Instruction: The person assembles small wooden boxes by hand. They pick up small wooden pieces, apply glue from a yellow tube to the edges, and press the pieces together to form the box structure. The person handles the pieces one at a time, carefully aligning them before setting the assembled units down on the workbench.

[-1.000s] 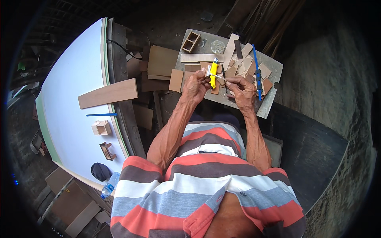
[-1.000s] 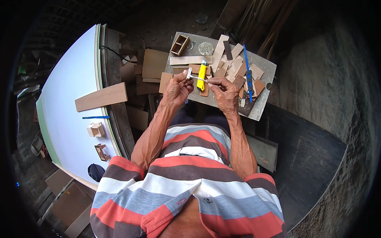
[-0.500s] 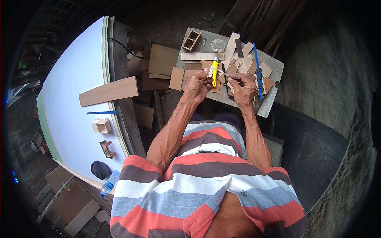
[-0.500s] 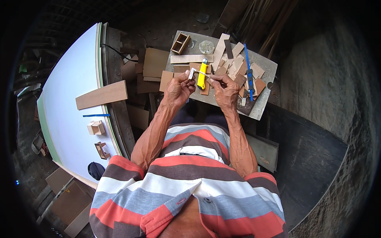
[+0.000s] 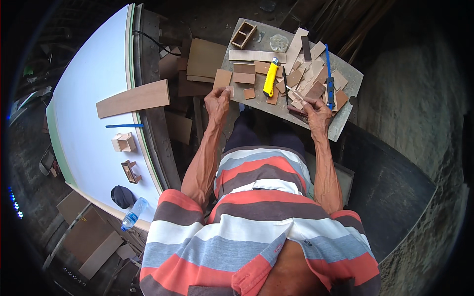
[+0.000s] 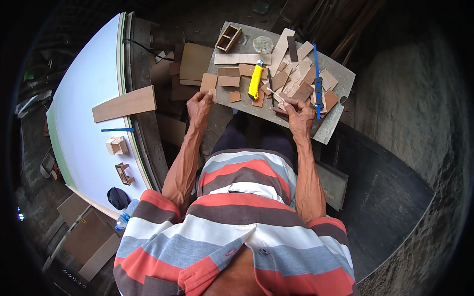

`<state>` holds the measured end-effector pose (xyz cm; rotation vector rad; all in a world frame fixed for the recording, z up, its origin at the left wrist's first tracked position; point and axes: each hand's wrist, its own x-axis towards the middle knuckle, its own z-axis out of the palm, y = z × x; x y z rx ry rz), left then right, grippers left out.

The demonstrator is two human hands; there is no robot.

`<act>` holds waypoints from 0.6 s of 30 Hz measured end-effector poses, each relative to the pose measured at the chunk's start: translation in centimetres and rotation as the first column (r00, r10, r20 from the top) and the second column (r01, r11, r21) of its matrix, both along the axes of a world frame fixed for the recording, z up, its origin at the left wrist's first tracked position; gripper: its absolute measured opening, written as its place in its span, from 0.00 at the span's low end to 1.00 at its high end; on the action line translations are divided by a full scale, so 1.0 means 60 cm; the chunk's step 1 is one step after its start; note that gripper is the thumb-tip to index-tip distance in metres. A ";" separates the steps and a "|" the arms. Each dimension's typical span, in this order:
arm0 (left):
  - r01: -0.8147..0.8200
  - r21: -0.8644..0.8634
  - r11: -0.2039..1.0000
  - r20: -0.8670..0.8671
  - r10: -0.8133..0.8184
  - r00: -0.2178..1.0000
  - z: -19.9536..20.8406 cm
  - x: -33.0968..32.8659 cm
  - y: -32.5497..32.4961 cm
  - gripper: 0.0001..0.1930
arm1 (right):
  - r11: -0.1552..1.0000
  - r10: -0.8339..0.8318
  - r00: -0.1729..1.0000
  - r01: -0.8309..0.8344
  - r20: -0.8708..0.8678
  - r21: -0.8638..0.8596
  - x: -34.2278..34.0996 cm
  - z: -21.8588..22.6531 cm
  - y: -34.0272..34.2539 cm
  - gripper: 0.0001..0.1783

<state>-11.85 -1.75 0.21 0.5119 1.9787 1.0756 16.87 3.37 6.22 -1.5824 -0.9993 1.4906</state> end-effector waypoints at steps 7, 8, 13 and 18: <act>0.027 0.142 0.990 -0.394 0.032 0.919 -0.043 0.010 0.056 0.23 | 0.994 0.104 0.968 -0.108 0.227 0.006 0.048 -0.044 -0.021 0.08; 0.028 0.165 0.986 -0.416 0.043 0.908 -0.041 0.013 0.064 0.25 | 0.996 0.093 0.973 -0.093 0.211 -0.006 0.051 -0.046 -0.022 0.08; 0.041 0.184 0.982 -0.472 0.052 0.880 -0.061 0.014 0.073 0.31 | 0.998 0.052 0.985 -0.047 0.167 -0.034 0.063 -0.041 -0.028 0.07; 0.037 0.225 0.974 -0.483 0.079 0.872 -0.074 0.025 0.076 0.31 | 0.999 0.049 0.982 -0.045 0.183 -0.029 0.079 -0.056 -0.035 0.07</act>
